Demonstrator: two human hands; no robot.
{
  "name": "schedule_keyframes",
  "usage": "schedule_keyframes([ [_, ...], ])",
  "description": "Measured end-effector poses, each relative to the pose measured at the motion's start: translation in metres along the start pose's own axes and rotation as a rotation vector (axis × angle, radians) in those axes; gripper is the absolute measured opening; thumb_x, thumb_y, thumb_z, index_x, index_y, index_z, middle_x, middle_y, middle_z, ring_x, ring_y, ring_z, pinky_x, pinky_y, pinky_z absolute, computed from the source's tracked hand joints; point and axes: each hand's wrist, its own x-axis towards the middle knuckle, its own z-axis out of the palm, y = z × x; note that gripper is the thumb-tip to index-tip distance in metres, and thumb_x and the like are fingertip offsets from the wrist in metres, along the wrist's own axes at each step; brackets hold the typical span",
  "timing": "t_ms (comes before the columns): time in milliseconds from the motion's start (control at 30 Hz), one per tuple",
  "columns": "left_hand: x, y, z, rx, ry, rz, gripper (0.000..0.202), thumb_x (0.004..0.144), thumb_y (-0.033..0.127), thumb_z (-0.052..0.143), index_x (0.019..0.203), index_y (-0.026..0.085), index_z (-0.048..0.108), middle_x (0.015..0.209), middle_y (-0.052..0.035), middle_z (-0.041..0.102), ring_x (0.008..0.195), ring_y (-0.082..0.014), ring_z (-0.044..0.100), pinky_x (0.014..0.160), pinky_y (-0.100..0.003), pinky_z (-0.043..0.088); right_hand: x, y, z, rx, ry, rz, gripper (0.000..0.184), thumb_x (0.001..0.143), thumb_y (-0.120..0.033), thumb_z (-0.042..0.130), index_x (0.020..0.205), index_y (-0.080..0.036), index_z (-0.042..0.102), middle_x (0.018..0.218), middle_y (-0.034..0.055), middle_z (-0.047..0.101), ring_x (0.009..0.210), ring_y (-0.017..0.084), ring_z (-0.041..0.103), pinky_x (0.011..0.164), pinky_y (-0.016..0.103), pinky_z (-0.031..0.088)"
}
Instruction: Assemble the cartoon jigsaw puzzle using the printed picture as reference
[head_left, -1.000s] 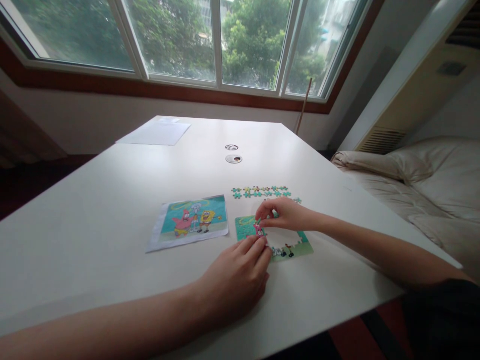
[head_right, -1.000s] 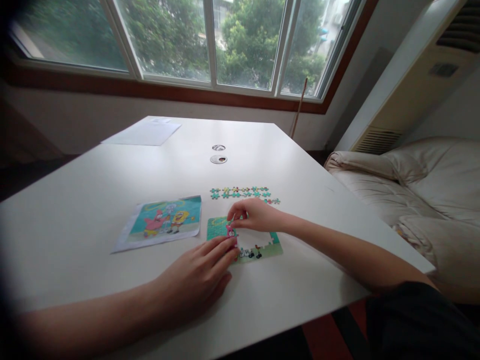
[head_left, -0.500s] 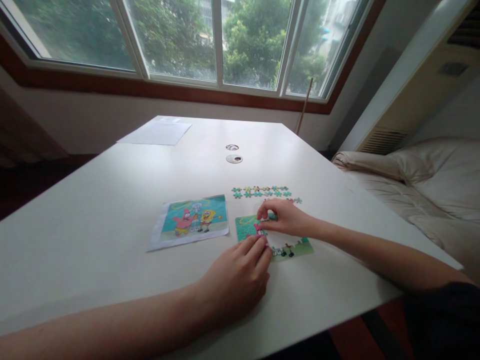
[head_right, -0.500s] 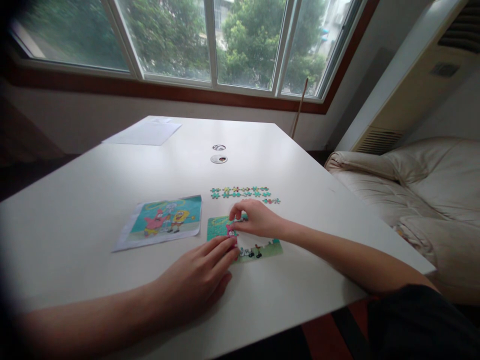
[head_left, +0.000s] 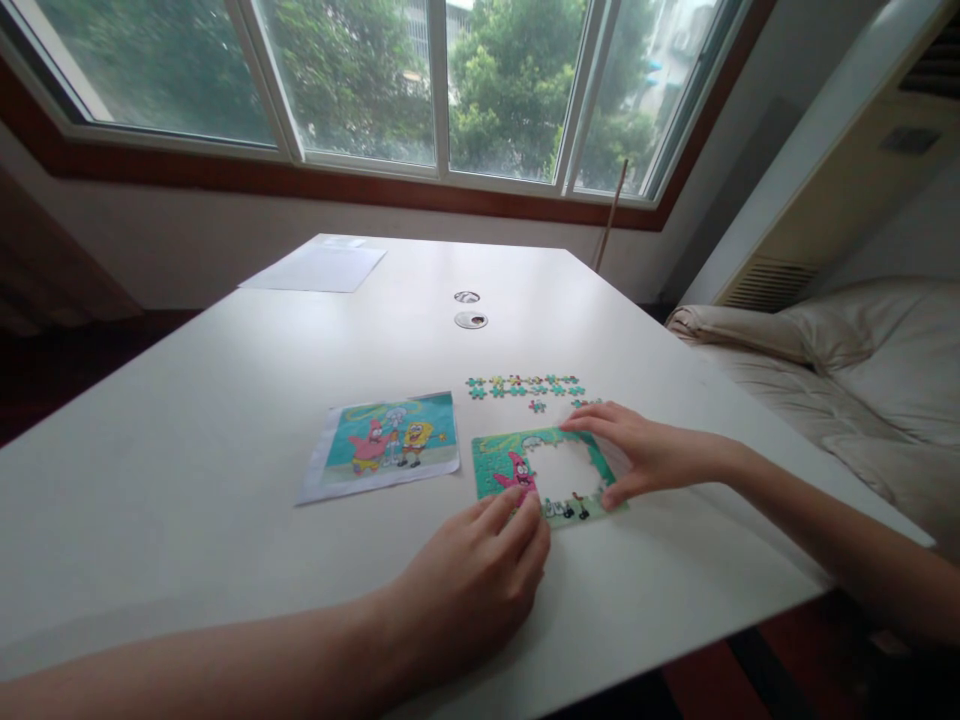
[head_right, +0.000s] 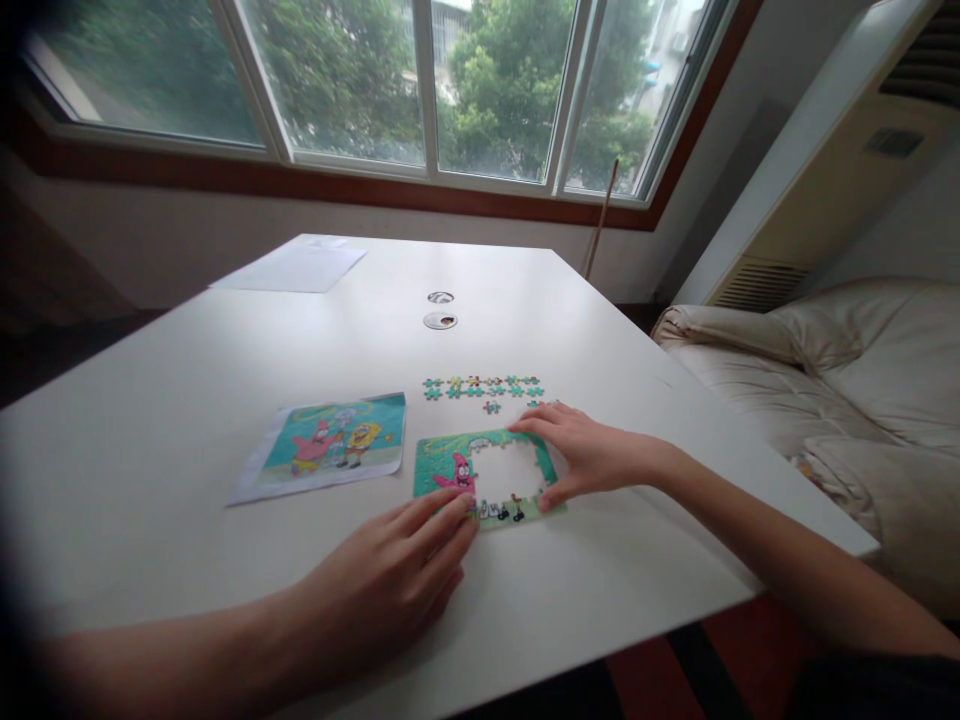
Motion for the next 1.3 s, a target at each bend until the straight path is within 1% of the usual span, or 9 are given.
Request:
schedule_keyframes([
  [233,0.000,0.003,-0.004,-0.015,-0.038,-0.019,0.026,0.086,0.016,0.043,0.106,0.006,0.057,0.107,-0.0148,0.061,0.099,-0.0275,0.055,0.078,-0.037,0.049,-0.008,0.004,0.013,0.009,0.039,0.038,0.078,0.068,-0.057,0.062,0.132,-0.018,0.040,0.135,0.0137,0.040,0.125,0.028,0.033,0.104,0.045,0.025],
  [333,-0.001,0.004,-0.004,-0.006,-0.030,-0.030,0.026,0.086,0.016,0.042,0.105,0.006,0.058,0.107,-0.0148,0.061,0.098,-0.0272,0.055,0.079,-0.036,0.049,-0.010,0.004,0.014,0.012,0.061,0.018,0.075,0.071,-0.055,0.059,0.134,-0.019,0.038,0.137,0.0139,0.038,0.126,0.028,0.033,0.104,0.044,0.025],
  [467,-0.002,0.004,-0.004,-0.007,-0.005,-0.027,0.027,0.088,0.016,0.041,0.107,0.006,0.057,0.111,-0.0156,0.059,0.100,-0.0266,0.054,0.082,-0.036,0.047,-0.016,0.008,0.014,0.017,0.067,0.018,0.080,0.070,-0.056,0.060,0.136,-0.019,0.034,0.139,0.0138,0.036,0.127,0.028,0.031,0.105,0.043,0.026],
  [833,-0.003,0.005,-0.003,0.009,-0.009,-0.005,0.028,0.088,0.016,0.042,0.110,0.007,0.056,0.111,-0.0156,0.059,0.100,-0.0263,0.055,0.081,-0.036,0.046,-0.016,0.005,0.010,-0.014,0.054,0.038,0.078,0.068,-0.056,0.062,0.132,-0.017,0.041,0.135,0.0146,0.041,0.124,0.028,0.035,0.102,0.043,0.029],
  [900,-0.004,0.005,-0.002,0.014,-0.008,0.003,0.028,0.088,0.016,0.043,0.111,0.007,0.055,0.112,-0.0159,0.059,0.102,-0.0261,0.054,0.082,-0.036,0.045,-0.013,0.006,0.008,-0.022,0.082,0.006,0.072,0.070,-0.054,0.061,0.130,-0.018,0.044,0.132,0.0135,0.044,0.122,0.027,0.038,0.101,0.042,0.030],
  [967,-0.005,0.006,-0.002,0.026,-0.007,0.005,0.029,0.088,0.017,0.043,0.112,0.007,0.055,0.113,-0.0159,0.058,0.104,-0.0267,0.053,0.083,-0.037,0.045,-0.007,0.008,0.006,-0.038,0.140,-0.029,0.059,0.075,-0.050,0.058,0.125,-0.021,0.049,0.126,0.0114,0.051,0.116,0.024,0.043,0.098,0.041,0.034],
  [1100,-0.005,0.007,-0.006,0.063,-0.004,0.019,0.029,0.088,0.017,0.042,0.112,0.006,0.055,0.114,-0.0159,0.058,0.104,-0.0276,0.053,0.084,-0.037,0.045,0.015,0.014,0.002,-0.113,0.260,-0.032,0.033,0.084,-0.037,0.052,0.112,-0.021,0.059,0.109,0.0099,0.061,0.100,0.022,0.053,0.089,0.040,0.040],
  [1200,-0.003,0.007,-0.010,0.023,-0.010,0.074,0.031,0.089,0.014,0.037,0.113,0.005,0.055,0.113,-0.0156,0.059,0.101,-0.0258,0.055,0.083,-0.035,0.046,0.035,0.016,0.002,-0.167,0.320,0.007,0.026,0.085,-0.030,0.050,0.103,-0.018,0.064,0.099,0.0102,0.065,0.092,0.021,0.056,0.084,0.038,0.042],
  [1300,-0.003,0.006,-0.011,-0.019,-0.018,0.105,0.033,0.089,0.013,0.034,0.114,0.005,0.054,0.115,-0.0156,0.058,0.102,-0.0251,0.054,0.085,-0.034,0.046,0.052,0.013,0.005,-0.182,0.350,0.041,0.025,0.084,-0.030,0.050,0.099,-0.017,0.066,0.092,0.0092,0.066,0.086,0.020,0.057,0.081,0.035,0.042],
])
